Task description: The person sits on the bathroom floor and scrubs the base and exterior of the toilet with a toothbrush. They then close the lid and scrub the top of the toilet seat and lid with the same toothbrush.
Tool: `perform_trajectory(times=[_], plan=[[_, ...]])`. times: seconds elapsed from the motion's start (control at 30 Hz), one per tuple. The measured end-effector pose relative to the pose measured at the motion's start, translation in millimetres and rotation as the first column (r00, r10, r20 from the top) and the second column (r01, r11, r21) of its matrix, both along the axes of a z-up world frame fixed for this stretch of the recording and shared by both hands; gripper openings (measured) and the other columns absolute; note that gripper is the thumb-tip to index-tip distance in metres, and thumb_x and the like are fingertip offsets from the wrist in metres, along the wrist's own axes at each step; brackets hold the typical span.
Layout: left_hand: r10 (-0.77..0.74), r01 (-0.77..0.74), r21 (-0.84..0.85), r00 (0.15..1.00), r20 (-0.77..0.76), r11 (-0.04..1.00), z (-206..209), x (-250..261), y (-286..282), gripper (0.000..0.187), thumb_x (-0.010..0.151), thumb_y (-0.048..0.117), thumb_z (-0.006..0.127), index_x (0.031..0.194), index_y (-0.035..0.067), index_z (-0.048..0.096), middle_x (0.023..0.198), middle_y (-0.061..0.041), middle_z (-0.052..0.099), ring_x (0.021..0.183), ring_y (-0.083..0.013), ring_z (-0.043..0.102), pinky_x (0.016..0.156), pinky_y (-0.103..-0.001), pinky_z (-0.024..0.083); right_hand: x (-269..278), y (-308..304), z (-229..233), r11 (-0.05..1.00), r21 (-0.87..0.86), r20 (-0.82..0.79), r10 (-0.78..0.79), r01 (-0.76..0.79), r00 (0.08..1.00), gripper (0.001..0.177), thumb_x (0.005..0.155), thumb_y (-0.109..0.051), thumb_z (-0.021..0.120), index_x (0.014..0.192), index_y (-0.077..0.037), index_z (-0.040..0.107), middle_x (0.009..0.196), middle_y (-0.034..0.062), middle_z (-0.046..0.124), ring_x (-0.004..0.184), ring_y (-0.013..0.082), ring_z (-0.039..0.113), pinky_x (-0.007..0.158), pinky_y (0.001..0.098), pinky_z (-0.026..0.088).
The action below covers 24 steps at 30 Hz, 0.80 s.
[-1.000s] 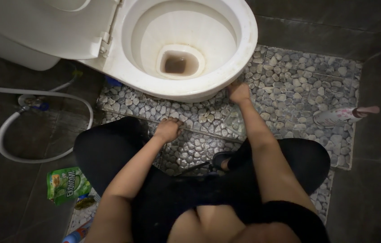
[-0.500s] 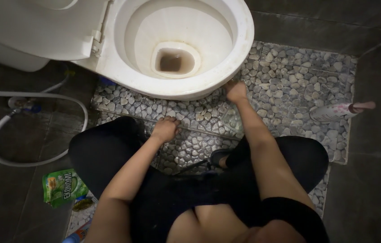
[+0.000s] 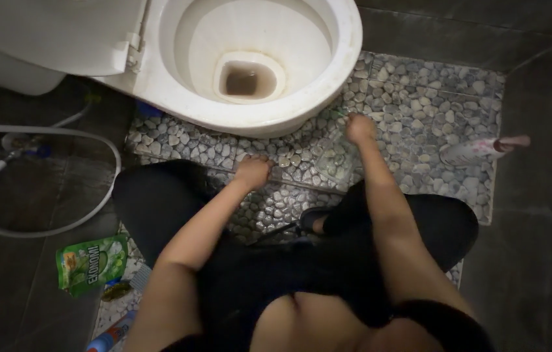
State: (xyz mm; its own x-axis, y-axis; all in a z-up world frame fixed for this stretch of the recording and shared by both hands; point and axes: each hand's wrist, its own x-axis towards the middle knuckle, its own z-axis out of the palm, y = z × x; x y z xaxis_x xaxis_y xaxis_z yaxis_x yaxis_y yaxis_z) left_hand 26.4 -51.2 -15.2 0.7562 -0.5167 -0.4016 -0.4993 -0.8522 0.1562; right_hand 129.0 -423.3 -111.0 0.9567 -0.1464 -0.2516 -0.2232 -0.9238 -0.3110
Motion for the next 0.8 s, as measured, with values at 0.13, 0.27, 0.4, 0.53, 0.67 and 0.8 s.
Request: perform_trajectory(times=[0.13, 0.27, 0.4, 0.53, 0.67, 0.8], plan=[[-0.014, 0.017, 0.049, 0.997, -0.070, 0.999, -17.1, 8.4, -28.7, 0.034, 0.093, 0.031, 0.062, 0.124, 0.017, 0.069, 0.129, -0.010, 0.068, 0.123, -0.0319, 0.061, 0.101, -0.051, 0.046, -64.2, -24.2, -1.4, 0.986, 0.075, -0.011, -0.150, 0.150, 0.989, 0.035, 0.100, -0.027, 0.055, 0.116, -0.001, 0.071, 0.111, 0.0279, 0.071, 0.105, 0.0479, 0.067, 0.090, 0.0547, 0.052], [-0.021, 0.033, 0.091, 0.991, -0.131, 0.995, -18.5, 17.1, -39.9, 0.041, 0.088, 0.019, 0.059, 0.128, 0.018, 0.068, 0.129, -0.015, 0.067, 0.121, -0.0340, 0.063, 0.100, -0.052, 0.047, -118.5, 1.4, -21.7, 0.985, -0.060, -0.443, -0.170, 0.160, 0.880, 0.033, 0.086, -0.016, 0.062, 0.114, -0.003, 0.074, 0.122, 0.0231, 0.069, 0.114, 0.0388, 0.067, 0.095, 0.0489, 0.055], [-0.049, 0.063, 0.126, 0.993, -0.109, 0.990, -13.1, 21.7, -49.3, 0.039, 0.090, 0.022, 0.059, 0.127, 0.016, 0.069, 0.131, -0.015, 0.068, 0.125, -0.0333, 0.062, 0.102, -0.048, 0.048, -138.1, 20.6, -32.1, 0.962, -0.046, -0.244, -0.271, 0.268, 0.931, 0.034, 0.095, -0.014, 0.051, 0.119, -0.003, 0.072, 0.120, 0.0241, 0.071, 0.111, 0.0403, 0.069, 0.092, 0.0502, 0.056], [-0.032, 0.048, 0.155, 0.994, -0.103, 0.987, -9.7, 21.3, -51.6, 0.040, 0.089, 0.018, 0.057, 0.127, 0.018, 0.069, 0.135, -0.013, 0.066, 0.127, -0.0323, 0.061, 0.103, -0.049, 0.047, -137.8, 34.3, -34.6, 0.963, -0.003, -0.237, -0.263, 0.270, 0.935, 0.037, 0.101, -0.021, 0.047, 0.122, -0.004, 0.073, 0.122, 0.0235, 0.070, 0.114, 0.0401, 0.068, 0.093, 0.0492, 0.056], [-0.019, 0.034, 0.127, 0.993, -0.114, 0.991, -11.2, 18.6, -49.0, 0.040, 0.090, 0.021, 0.057, 0.129, 0.018, 0.068, 0.134, -0.013, 0.065, 0.128, -0.0322, 0.059, 0.106, -0.049, 0.044, -137.0, 38.0, -36.5, 0.979, 0.016, -0.390, -0.180, 0.202, 0.903, 0.041, 0.100, -0.028, 0.041, 0.131, -0.021, 0.066, 0.124, 0.0209, 0.064, 0.116, 0.0399, 0.063, 0.095, 0.0525, 0.051], [0.008, 0.010, 0.141, 0.992, -0.124, 0.990, -9.5, 17.0, -40.0, 0.041, 0.091, 0.021, 0.057, 0.131, 0.018, 0.066, 0.136, -0.014, 0.064, 0.130, -0.0323, 0.058, 0.107, -0.049, 0.042, -144.1, 35.6, -39.7, 0.988, -0.069, -0.381, -0.154, 0.138, 0.912, 0.045, 0.105, -0.037, 0.041, 0.121, -0.011, 0.073, 0.125, 0.0177, 0.069, 0.117, 0.0373, 0.066, 0.099, 0.0500, 0.052]])
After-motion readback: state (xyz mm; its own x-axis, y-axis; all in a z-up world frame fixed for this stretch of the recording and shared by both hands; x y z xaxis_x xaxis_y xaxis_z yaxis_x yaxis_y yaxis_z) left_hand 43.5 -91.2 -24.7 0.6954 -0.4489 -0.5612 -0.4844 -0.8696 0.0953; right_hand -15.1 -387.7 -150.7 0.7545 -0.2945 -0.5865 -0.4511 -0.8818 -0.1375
